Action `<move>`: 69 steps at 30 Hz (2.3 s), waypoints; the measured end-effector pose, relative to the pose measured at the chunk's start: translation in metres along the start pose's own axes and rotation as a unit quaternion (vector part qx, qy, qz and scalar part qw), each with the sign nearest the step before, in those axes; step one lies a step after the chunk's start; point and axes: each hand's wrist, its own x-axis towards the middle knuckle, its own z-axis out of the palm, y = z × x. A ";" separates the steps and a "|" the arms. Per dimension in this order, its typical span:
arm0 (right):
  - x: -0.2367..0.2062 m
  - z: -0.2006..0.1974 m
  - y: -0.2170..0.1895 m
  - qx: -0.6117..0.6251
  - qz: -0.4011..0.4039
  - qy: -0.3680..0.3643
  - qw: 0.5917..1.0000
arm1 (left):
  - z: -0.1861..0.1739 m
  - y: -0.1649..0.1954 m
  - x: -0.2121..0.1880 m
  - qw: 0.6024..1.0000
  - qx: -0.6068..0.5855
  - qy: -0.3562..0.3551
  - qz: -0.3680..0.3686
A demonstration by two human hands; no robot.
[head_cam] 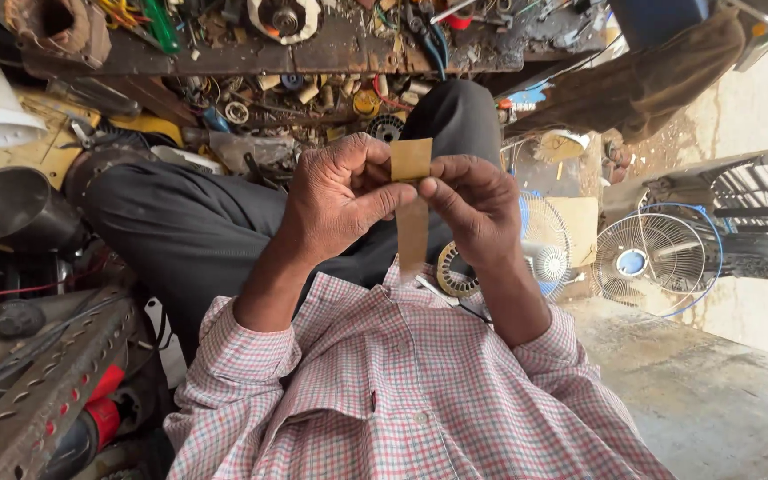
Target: The person sits on the ground holding a motor stator lamination and works on its slots. They cut a strip of abrasive paper with scissors, fold it, and run the folded abrasive edge along the stator slots, then return to picking at the slots by hand.
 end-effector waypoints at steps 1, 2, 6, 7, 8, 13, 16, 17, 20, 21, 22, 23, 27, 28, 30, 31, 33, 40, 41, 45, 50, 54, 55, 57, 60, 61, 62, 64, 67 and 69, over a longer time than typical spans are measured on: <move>0.001 0.000 0.000 0.009 0.003 -0.004 1.000 | 0.000 -0.001 -0.001 1.000 -0.012 -0.002 -0.012; 0.000 0.000 0.001 0.018 0.007 -0.008 1.000 | 0.001 -0.001 -0.002 0.999 -0.025 -0.005 -0.025; -0.002 -0.001 0.002 0.015 0.012 -0.011 1.000 | 0.003 -0.006 -0.004 1.000 -0.025 -0.011 -0.014; -0.003 -0.001 0.002 0.006 0.015 -0.002 1.000 | 0.004 -0.007 -0.004 0.999 -0.037 -0.012 -0.025; -0.003 0.000 0.002 -0.003 0.018 0.006 1.000 | 0.005 -0.009 -0.005 0.998 -0.048 -0.011 -0.036; -0.004 0.002 0.000 -0.005 0.032 0.013 0.999 | 0.006 -0.011 -0.005 0.999 -0.046 0.000 -0.024; -0.004 0.003 -0.003 0.012 0.026 -0.003 1.000 | 0.007 -0.009 -0.004 0.999 -0.033 0.011 -0.013; -0.004 0.002 -0.004 0.021 0.025 -0.012 0.999 | 0.007 -0.008 -0.004 0.999 -0.038 0.017 -0.013; -0.007 -0.002 -0.004 0.026 0.032 -0.026 0.999 | 0.009 -0.008 -0.008 0.998 -0.064 0.029 -0.007; -0.009 -0.004 -0.003 0.025 0.041 -0.028 0.998 | 0.009 -0.008 -0.009 0.997 -0.075 0.034 -0.007; -0.012 -0.005 -0.001 0.021 0.047 -0.031 0.998 | 0.009 -0.010 -0.011 0.995 -0.083 0.045 0.003; -0.015 -0.006 0.002 0.018 0.056 -0.035 0.998 | 0.008 -0.012 -0.011 0.994 -0.092 0.057 0.012; -0.028 -0.006 0.017 0.046 0.080 -0.051 0.994 | -0.005 -0.021 -0.009 0.993 -0.062 0.076 0.063; -0.031 -0.006 0.020 0.052 0.091 -0.060 0.993 | -0.009 -0.023 -0.008 0.992 -0.048 0.080 0.081; -0.033 -0.005 0.024 0.061 0.106 -0.082 0.989 | -0.018 -0.026 -0.004 0.989 -0.024 0.090 0.115; -0.035 -0.005 0.026 0.061 0.111 -0.092 0.988 | -0.022 -0.027 -0.002 0.987 -0.017 0.096 0.125; -0.038 -0.004 0.027 0.060 0.120 -0.110 0.985 | -0.029 -0.028 0.000 0.985 -0.010 0.108 0.136; -0.050 -0.010 0.026 0.028 0.146 -0.116 0.982 | -0.034 -0.038 0.002 0.981 -0.008 0.104 0.163; -0.049 -0.011 0.026 0.049 0.142 -0.117 0.982 | -0.033 -0.039 0.002 0.982 -0.013 0.095 0.163; -0.042 -0.011 0.028 0.075 0.122 -0.104 0.984 | -0.019 -0.040 -0.003 0.987 -0.028 0.072 0.138; -0.037 -0.008 0.027 0.016 0.106 -0.057 0.993 | -0.002 -0.045 -0.008 0.990 -0.037 0.060 0.124; -0.034 -0.010 0.027 0.016 0.087 -0.026 0.996 | -0.003 -0.055 -0.012 0.983 -0.090 0.144 0.071; -0.033 -0.012 0.026 0.027 0.089 -0.023 0.995 | -0.004 -0.057 -0.014 0.980 -0.087 0.168 0.057; -0.033 -0.014 0.026 0.049 0.093 -0.020 0.994 | -0.002 -0.060 -0.023 0.983 -0.113 0.142 0.038; -0.032 -0.013 0.027 0.045 0.104 -0.016 0.993 | 0.007 -0.061 -0.039 0.986 -0.141 0.085 0.002; -0.031 -0.012 0.028 0.031 0.103 -0.018 0.994 | 0.011 -0.062 -0.044 0.987 -0.149 0.064 -0.012; -0.031 -0.011 0.029 0.017 0.101 -0.021 0.995 | 0.015 -0.062 -0.047 0.989 -0.140 0.049 -0.013; -0.032 -0.009 0.031 0.008 0.100 -0.029 0.994 | 0.023 -0.063 -0.049 0.992 -0.124 0.017 -0.016; -0.040 -0.015 0.027 -0.024 0.106 -0.039 0.993 | 0.027 -0.065 -0.045 0.993 -0.107 0.052 -0.003; -0.050 -0.032 0.017 -0.112 0.112 -0.035 0.987 | 0.024 -0.064 -0.042 0.989 -0.123 0.079 -0.034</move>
